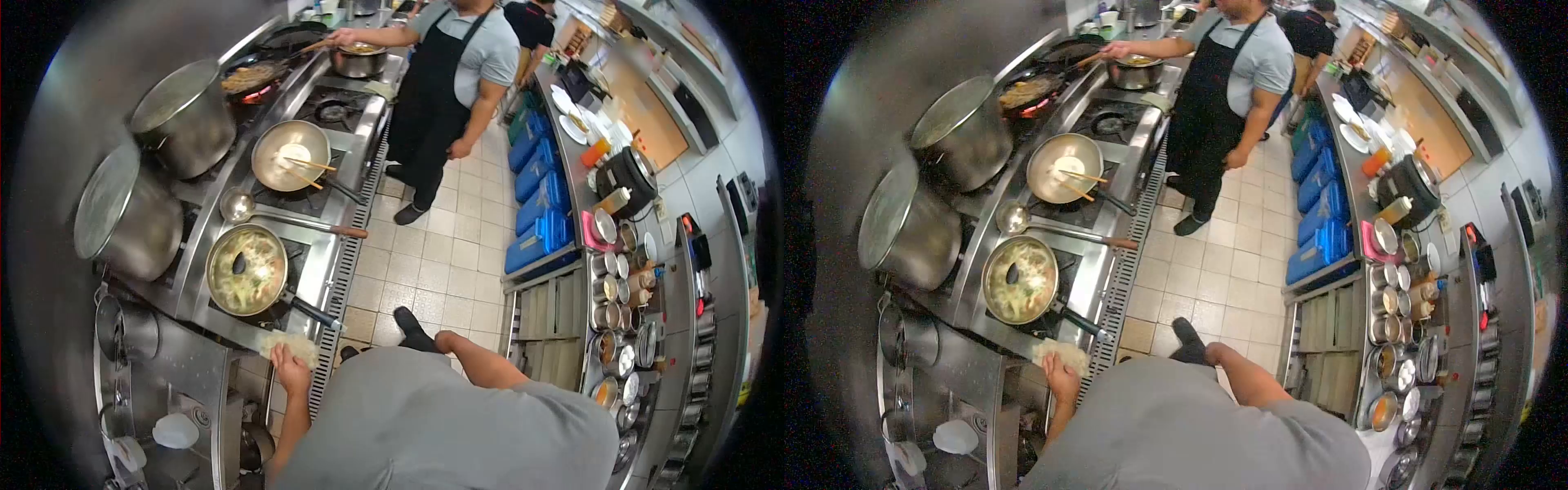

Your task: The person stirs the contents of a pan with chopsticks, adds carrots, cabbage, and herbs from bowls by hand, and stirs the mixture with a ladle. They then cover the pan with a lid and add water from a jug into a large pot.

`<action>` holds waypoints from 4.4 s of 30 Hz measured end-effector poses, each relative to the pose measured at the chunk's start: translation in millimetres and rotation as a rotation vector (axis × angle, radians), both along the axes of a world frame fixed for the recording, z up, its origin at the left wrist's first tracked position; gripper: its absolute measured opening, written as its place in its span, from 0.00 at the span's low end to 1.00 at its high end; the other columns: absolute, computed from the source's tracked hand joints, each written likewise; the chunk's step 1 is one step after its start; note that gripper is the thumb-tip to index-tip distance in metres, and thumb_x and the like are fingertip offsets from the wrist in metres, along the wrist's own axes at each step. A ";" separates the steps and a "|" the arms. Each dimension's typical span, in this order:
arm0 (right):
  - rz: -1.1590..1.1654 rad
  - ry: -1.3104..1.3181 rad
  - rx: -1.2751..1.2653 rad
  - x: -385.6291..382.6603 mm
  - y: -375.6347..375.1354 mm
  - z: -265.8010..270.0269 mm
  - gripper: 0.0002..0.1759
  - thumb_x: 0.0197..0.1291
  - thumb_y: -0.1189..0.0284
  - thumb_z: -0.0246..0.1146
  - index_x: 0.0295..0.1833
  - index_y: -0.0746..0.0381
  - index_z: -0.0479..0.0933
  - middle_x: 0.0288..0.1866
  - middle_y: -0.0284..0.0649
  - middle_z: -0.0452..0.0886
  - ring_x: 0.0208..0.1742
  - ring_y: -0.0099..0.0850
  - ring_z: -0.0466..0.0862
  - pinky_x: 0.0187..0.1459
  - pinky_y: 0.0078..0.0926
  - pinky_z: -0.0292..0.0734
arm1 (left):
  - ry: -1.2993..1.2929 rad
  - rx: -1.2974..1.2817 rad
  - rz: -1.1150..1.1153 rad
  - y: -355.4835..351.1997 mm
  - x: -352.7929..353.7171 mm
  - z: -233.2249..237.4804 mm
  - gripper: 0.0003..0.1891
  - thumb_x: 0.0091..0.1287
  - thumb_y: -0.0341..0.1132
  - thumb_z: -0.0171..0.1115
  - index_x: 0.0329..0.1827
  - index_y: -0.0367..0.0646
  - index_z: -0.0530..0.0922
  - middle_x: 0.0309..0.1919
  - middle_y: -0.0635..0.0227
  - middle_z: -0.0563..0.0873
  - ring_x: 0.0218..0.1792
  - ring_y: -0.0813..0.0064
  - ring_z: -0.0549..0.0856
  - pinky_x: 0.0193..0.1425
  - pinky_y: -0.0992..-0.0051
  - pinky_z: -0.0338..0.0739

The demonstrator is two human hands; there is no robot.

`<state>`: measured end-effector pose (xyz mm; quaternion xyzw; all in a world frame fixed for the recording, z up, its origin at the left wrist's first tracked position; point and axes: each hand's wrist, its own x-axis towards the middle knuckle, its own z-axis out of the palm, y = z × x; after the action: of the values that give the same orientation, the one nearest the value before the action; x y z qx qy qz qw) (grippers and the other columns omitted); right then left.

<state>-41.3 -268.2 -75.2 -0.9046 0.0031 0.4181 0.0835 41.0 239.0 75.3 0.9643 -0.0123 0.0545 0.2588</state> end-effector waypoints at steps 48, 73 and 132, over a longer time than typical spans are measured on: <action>0.072 0.144 0.347 319.3 -113.7 -13.1 0.17 0.65 0.67 0.62 0.52 0.69 0.81 0.27 0.46 0.86 0.25 0.37 0.88 0.23 0.31 0.84 | 0.745 0.468 0.815 -62.8 64.8 29.2 0.17 0.74 0.34 0.54 0.61 0.45 0.84 0.63 0.61 0.84 0.64 0.62 0.84 0.70 0.54 0.71; 0.524 0.080 0.350 323.0 -120.3 -75.0 0.16 0.63 0.65 0.59 0.46 0.65 0.85 0.37 0.51 0.87 0.38 0.42 0.87 0.41 0.40 0.84 | 0.806 0.472 0.809 -62.0 77.5 39.4 0.14 0.71 0.32 0.58 0.53 0.45 0.89 0.58 0.57 0.88 0.59 0.61 0.88 0.65 0.61 0.79; 0.218 0.023 0.352 308.2 -140.3 -51.5 0.17 0.65 0.66 0.62 0.51 0.69 0.83 0.30 0.46 0.87 0.26 0.33 0.88 0.28 0.34 0.83 | 0.765 0.415 0.795 -60.7 71.7 30.2 0.15 0.72 0.33 0.56 0.53 0.40 0.88 0.59 0.55 0.87 0.57 0.58 0.88 0.59 0.62 0.83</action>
<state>266.9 -408.5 -126.7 -0.8662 -0.1670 0.4289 0.1944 112.7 178.3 105.5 0.8765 0.4340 -0.2078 0.0106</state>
